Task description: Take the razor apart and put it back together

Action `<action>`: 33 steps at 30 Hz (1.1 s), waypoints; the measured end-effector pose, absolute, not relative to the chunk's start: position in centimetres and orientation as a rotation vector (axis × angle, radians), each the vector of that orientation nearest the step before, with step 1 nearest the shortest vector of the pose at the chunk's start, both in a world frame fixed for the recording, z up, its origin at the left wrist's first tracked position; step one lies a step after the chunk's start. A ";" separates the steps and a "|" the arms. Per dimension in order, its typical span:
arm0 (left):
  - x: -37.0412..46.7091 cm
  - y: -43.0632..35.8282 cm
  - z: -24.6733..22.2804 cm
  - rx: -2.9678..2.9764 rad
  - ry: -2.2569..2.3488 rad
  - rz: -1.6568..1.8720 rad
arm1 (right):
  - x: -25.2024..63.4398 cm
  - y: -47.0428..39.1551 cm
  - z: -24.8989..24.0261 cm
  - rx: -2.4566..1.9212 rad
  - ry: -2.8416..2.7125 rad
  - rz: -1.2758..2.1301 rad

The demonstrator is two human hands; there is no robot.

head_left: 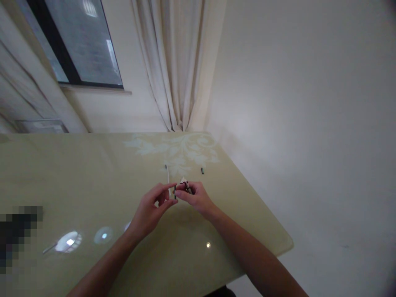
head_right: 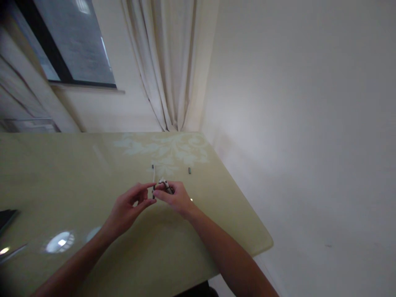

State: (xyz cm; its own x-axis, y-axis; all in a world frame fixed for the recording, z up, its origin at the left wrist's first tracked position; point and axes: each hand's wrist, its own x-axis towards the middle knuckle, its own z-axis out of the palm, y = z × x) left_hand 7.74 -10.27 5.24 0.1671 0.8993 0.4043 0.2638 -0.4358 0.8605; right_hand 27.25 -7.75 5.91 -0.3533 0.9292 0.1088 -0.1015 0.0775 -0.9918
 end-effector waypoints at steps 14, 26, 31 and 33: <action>6.6 -9.6 5.2 1.262 1.023 1.233 | 27.1 -8.1 6.1 -0.792 -1.518 1.488; 6.7 -10.1 4.9 0.965 0.804 1.145 | 26.9 -9.3 6.5 -0.773 -1.699 1.351; 6.7 -10.1 4.9 0.974 0.831 1.149 | 27.0 -9.4 6.6 -0.751 -1.709 1.337; 6.7 -10.2 5.0 0.984 0.822 1.151 | 27.1 -9.4 6.7 -0.750 -1.707 1.344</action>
